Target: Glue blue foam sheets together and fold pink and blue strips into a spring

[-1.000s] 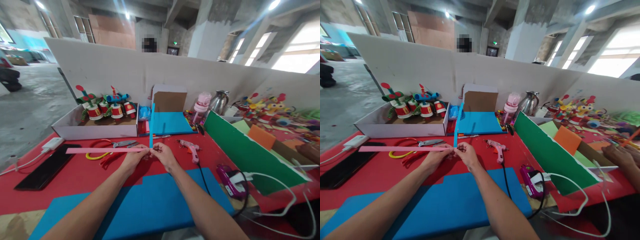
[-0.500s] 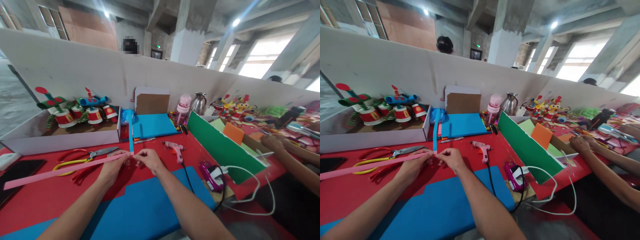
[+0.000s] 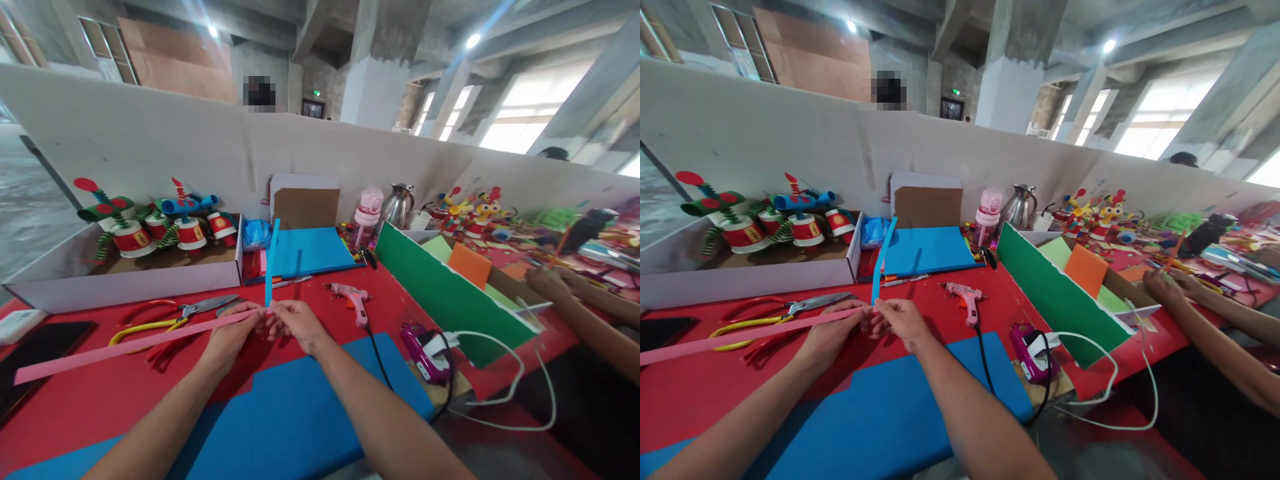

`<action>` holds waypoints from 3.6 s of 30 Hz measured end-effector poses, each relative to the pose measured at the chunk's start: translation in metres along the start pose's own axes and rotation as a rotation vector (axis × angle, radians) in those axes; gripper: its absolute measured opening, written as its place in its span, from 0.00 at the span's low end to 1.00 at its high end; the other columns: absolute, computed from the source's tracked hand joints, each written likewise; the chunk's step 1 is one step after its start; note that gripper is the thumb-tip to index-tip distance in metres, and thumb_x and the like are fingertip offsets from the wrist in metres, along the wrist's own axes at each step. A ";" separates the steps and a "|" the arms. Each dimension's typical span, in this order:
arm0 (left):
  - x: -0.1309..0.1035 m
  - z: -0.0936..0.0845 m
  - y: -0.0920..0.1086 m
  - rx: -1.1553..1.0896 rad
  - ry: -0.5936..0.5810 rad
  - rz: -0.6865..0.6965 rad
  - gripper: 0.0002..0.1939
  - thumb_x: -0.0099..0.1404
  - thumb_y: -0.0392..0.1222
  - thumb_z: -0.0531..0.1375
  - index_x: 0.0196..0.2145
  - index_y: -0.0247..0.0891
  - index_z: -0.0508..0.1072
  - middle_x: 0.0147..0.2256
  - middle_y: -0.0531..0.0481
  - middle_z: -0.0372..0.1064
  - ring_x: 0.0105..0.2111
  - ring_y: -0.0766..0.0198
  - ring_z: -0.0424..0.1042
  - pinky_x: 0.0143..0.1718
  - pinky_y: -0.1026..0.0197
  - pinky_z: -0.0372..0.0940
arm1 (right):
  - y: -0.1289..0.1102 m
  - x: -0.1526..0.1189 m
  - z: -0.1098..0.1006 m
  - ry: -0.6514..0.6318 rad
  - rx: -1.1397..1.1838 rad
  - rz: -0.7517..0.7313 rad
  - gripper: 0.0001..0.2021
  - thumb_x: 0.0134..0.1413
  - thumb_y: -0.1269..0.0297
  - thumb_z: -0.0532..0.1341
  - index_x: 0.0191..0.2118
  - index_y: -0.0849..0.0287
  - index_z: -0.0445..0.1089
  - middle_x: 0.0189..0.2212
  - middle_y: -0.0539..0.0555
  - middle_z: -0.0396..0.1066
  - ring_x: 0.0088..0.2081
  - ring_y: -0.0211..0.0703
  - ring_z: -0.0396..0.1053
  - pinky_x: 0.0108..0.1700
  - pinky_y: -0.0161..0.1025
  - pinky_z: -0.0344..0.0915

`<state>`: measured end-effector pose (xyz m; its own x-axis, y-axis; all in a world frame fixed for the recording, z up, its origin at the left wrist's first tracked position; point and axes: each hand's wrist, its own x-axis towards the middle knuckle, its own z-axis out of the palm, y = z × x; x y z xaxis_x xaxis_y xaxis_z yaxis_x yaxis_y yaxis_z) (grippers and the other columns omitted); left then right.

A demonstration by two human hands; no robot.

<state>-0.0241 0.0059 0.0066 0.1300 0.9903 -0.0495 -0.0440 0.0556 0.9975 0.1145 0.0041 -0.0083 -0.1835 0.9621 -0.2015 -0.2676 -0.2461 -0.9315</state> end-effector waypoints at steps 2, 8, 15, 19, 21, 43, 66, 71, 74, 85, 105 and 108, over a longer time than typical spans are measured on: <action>-0.001 0.001 0.001 0.075 0.008 0.017 0.14 0.46 0.51 0.65 0.20 0.37 0.71 0.17 0.52 0.66 0.20 0.66 0.63 0.24 0.65 0.59 | 0.000 -0.001 0.001 0.014 -0.032 -0.016 0.23 0.32 0.42 0.68 0.23 0.60 0.67 0.17 0.46 0.67 0.17 0.31 0.65 0.23 0.31 0.67; -0.001 0.000 -0.004 0.153 0.021 0.046 0.14 0.48 0.52 0.64 0.22 0.37 0.71 0.19 0.52 0.67 0.21 0.66 0.63 0.23 0.66 0.58 | 0.003 0.002 -0.002 0.034 -0.258 -0.070 0.23 0.43 0.41 0.63 0.22 0.59 0.63 0.14 0.44 0.64 0.14 0.32 0.64 0.16 0.29 0.63; -0.001 0.002 -0.002 0.117 -0.036 0.060 0.14 0.50 0.52 0.63 0.21 0.38 0.69 0.18 0.54 0.64 0.21 0.67 0.62 0.25 0.65 0.57 | -0.001 -0.002 -0.001 0.071 -0.507 -0.217 0.16 0.58 0.56 0.56 0.23 0.58 0.61 0.15 0.43 0.62 0.14 0.29 0.61 0.17 0.27 0.58; 0.000 0.001 -0.004 0.045 -0.092 0.028 0.15 0.50 0.52 0.63 0.21 0.38 0.68 0.18 0.53 0.65 0.21 0.66 0.63 0.26 0.64 0.58 | -0.003 -0.004 0.000 0.113 -0.562 -0.265 0.14 0.57 0.62 0.57 0.22 0.57 0.60 0.16 0.44 0.62 0.15 0.31 0.61 0.17 0.27 0.56; 0.002 0.000 -0.008 0.026 -0.095 0.015 0.15 0.50 0.52 0.64 0.21 0.38 0.68 0.18 0.53 0.65 0.22 0.65 0.63 0.26 0.64 0.58 | -0.003 -0.005 0.001 0.125 -0.553 -0.274 0.13 0.56 0.62 0.58 0.22 0.57 0.59 0.16 0.44 0.63 0.16 0.31 0.62 0.17 0.27 0.57; -0.001 0.000 -0.001 0.031 -0.039 0.023 0.13 0.48 0.50 0.64 0.21 0.37 0.70 0.18 0.53 0.66 0.20 0.67 0.62 0.24 0.65 0.58 | -0.002 -0.002 -0.004 0.092 -0.140 -0.119 0.21 0.32 0.45 0.69 0.24 0.59 0.68 0.17 0.46 0.68 0.21 0.34 0.66 0.28 0.33 0.63; 0.007 -0.002 -0.008 -0.099 -0.131 -0.007 0.17 0.48 0.52 0.67 0.26 0.35 0.72 0.20 0.53 0.68 0.20 0.69 0.63 0.25 0.65 0.58 | 0.000 0.000 0.006 0.213 -0.129 -0.189 0.17 0.36 0.52 0.68 0.23 0.60 0.67 0.18 0.49 0.70 0.22 0.36 0.68 0.28 0.34 0.65; 0.008 -0.003 -0.011 -0.097 -0.109 -0.003 0.17 0.48 0.52 0.67 0.23 0.34 0.72 0.20 0.52 0.68 0.21 0.70 0.62 0.25 0.66 0.58 | 0.000 -0.001 0.006 0.190 -0.139 -0.155 0.16 0.36 0.52 0.68 0.24 0.61 0.70 0.19 0.50 0.70 0.22 0.37 0.68 0.30 0.35 0.66; 0.009 -0.004 -0.012 -0.114 -0.113 -0.015 0.17 0.47 0.52 0.67 0.23 0.34 0.72 0.20 0.52 0.68 0.20 0.70 0.62 0.25 0.66 0.57 | -0.002 -0.001 0.006 0.151 -0.126 -0.117 0.17 0.36 0.50 0.68 0.25 0.61 0.71 0.19 0.49 0.69 0.22 0.36 0.68 0.30 0.35 0.66; 0.008 -0.006 -0.012 -0.035 -0.152 -0.013 0.17 0.50 0.53 0.65 0.23 0.35 0.72 0.21 0.51 0.68 0.21 0.69 0.62 0.26 0.66 0.58 | -0.005 -0.005 0.004 0.192 -0.194 -0.088 0.16 0.39 0.51 0.66 0.24 0.62 0.73 0.17 0.49 0.69 0.20 0.35 0.67 0.23 0.32 0.61; 0.007 -0.005 -0.010 0.108 -0.113 0.026 0.19 0.49 0.57 0.64 0.20 0.36 0.70 0.18 0.52 0.66 0.21 0.66 0.63 0.26 0.65 0.57 | -0.001 -0.003 0.004 0.259 -0.373 -0.267 0.09 0.46 0.57 0.61 0.27 0.58 0.71 0.17 0.48 0.69 0.22 0.40 0.71 0.26 0.34 0.65; 0.006 -0.003 -0.007 0.082 -0.108 0.012 0.20 0.49 0.58 0.64 0.22 0.36 0.72 0.18 0.53 0.66 0.21 0.66 0.63 0.26 0.65 0.58 | -0.001 -0.003 0.004 0.313 -0.421 -0.323 0.08 0.47 0.58 0.61 0.27 0.56 0.71 0.18 0.48 0.70 0.23 0.40 0.71 0.27 0.35 0.66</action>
<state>-0.0264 0.0119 -0.0011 0.2365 0.9710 -0.0359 0.0343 0.0286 0.9990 0.1116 0.0007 -0.0053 0.1479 0.9849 0.0905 0.1444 0.0691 -0.9871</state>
